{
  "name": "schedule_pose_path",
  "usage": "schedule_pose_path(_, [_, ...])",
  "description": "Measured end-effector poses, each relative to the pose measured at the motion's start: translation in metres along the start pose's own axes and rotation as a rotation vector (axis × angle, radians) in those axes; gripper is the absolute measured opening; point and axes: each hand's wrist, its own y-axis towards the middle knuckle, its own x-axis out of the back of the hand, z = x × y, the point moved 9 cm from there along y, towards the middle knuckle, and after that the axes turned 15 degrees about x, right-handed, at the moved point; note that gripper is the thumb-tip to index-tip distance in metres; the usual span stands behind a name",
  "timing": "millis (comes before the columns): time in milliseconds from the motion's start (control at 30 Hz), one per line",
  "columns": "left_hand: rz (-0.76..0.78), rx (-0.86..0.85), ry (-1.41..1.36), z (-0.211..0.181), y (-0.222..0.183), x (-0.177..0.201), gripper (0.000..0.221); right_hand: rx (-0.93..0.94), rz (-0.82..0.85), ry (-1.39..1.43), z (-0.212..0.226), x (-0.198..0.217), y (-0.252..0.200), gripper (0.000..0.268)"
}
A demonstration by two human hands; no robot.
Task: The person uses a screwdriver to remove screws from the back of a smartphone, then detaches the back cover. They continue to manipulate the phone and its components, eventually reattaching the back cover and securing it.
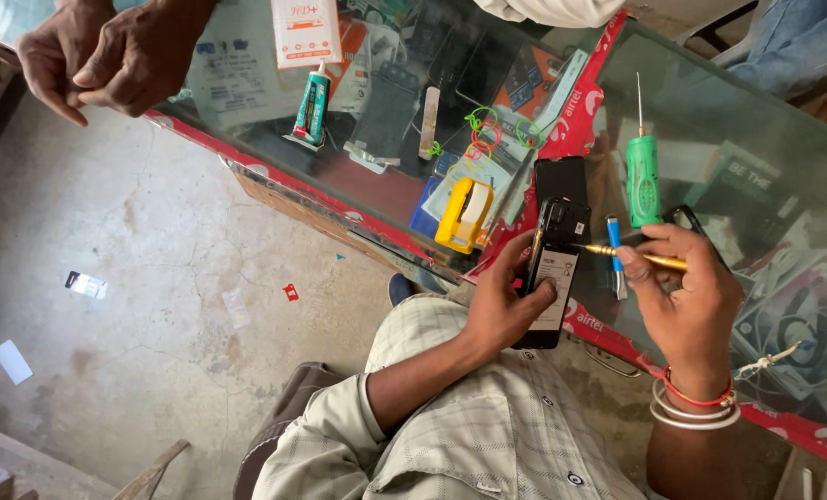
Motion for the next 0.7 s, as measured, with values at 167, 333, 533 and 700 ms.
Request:
schedule_pose_path(167, [0.041,0.022,0.021,0.003,-0.002,0.009,0.068,-0.014,-0.01,-0.021,0.002,-0.013,-0.014,0.038])
schedule_pose_path(333, [0.053,-0.095,0.004,-0.002,-0.001,0.014,0.067,0.061,-0.142,0.417,-0.018,-0.013,-0.038,0.045])
schedule_pose_path(533, [0.133,0.132,-0.236,0.024,0.004,0.009,0.065,-0.107,-0.644,0.323,-0.155,0.103,-0.083,0.07])
schedule_pose_path(700, [0.157,0.138,-0.287,0.019,0.006,-0.01,0.063,-0.063,-0.117,-0.175,-0.208,0.087,-0.089,0.084])
